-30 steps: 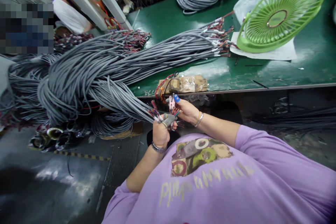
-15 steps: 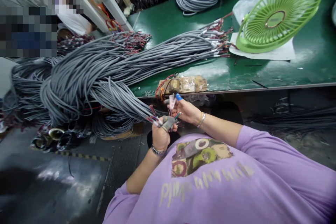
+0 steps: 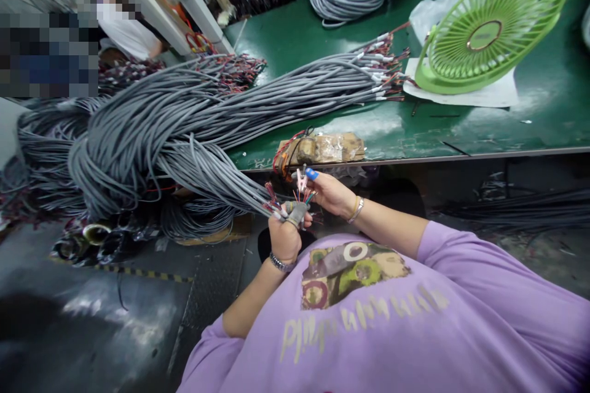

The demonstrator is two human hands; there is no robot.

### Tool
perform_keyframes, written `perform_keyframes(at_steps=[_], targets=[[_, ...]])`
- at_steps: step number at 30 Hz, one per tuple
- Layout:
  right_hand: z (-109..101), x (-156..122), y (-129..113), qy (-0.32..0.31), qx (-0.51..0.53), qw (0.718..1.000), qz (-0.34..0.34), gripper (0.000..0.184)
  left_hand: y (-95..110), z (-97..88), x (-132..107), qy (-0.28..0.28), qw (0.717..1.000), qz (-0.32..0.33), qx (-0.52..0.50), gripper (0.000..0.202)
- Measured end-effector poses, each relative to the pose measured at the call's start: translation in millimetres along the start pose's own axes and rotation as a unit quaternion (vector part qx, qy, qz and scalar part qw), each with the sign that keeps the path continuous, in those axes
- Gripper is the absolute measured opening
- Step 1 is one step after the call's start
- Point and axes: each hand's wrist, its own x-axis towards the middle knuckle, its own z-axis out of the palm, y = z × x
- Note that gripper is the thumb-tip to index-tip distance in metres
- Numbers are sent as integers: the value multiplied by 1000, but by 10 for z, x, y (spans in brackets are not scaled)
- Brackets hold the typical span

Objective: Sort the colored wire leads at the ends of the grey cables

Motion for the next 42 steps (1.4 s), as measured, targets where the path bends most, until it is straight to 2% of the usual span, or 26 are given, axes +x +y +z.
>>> perform_keyframes(at_steps=[12, 17, 19, 24, 31, 42], targets=[[63, 97, 14, -2, 60, 997, 51, 39, -21, 10, 35, 1, 1000, -15, 1, 20], [-10, 105, 80, -10, 7, 1000, 13, 49, 8, 3, 20, 0, 1000, -19, -6, 20], [-34, 106, 96, -8, -4, 1000, 2, 48, 17, -3, 11, -2, 1000, -23, -10, 20], [2, 116, 66, -15, 19, 999, 46, 45, 11, -4, 13, -5, 1000, -18, -10, 20], [94, 139, 39, 25, 78, 995, 57, 37, 2, 7, 31, -4, 1000, -21, 0, 21], [93, 125, 52, 25, 69, 995, 62, 42, -2, 44, 50, 7, 999, -29, 12, 23]])
